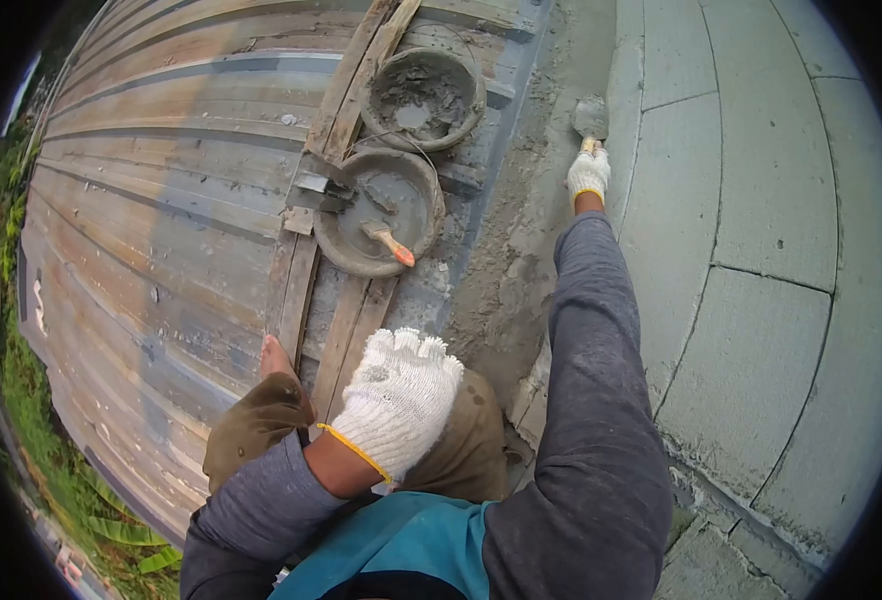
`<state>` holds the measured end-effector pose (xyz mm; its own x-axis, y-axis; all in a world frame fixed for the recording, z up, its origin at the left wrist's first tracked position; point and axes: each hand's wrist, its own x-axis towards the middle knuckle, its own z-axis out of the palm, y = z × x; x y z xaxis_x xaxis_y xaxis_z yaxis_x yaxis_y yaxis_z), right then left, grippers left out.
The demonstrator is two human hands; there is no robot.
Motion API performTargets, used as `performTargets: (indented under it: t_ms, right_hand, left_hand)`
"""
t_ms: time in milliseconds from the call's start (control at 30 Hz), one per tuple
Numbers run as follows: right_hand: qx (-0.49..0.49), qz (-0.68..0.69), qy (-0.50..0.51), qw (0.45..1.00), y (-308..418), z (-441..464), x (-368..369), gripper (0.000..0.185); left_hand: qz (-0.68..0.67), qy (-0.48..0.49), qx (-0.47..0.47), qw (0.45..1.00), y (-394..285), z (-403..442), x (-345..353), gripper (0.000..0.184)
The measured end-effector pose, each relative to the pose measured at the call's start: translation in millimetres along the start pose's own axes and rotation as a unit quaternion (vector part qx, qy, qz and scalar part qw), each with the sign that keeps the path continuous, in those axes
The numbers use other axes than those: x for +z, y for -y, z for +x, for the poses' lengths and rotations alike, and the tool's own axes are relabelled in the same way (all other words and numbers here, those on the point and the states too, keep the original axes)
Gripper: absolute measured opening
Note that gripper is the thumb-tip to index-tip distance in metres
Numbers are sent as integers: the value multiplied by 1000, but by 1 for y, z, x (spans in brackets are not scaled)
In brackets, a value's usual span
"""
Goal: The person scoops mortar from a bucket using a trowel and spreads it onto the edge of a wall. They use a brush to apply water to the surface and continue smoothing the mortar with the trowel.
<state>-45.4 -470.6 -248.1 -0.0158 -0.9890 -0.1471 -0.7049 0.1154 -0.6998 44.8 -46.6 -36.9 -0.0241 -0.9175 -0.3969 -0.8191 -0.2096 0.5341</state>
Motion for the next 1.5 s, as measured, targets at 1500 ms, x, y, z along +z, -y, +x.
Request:
performTargets:
  t_ms: [1500]
  right_hand:
    - [-38,-113,-92,989,-77,-160,17,48]
  left_hand:
    - [-5,-81,-8,997,13,4,14,19]
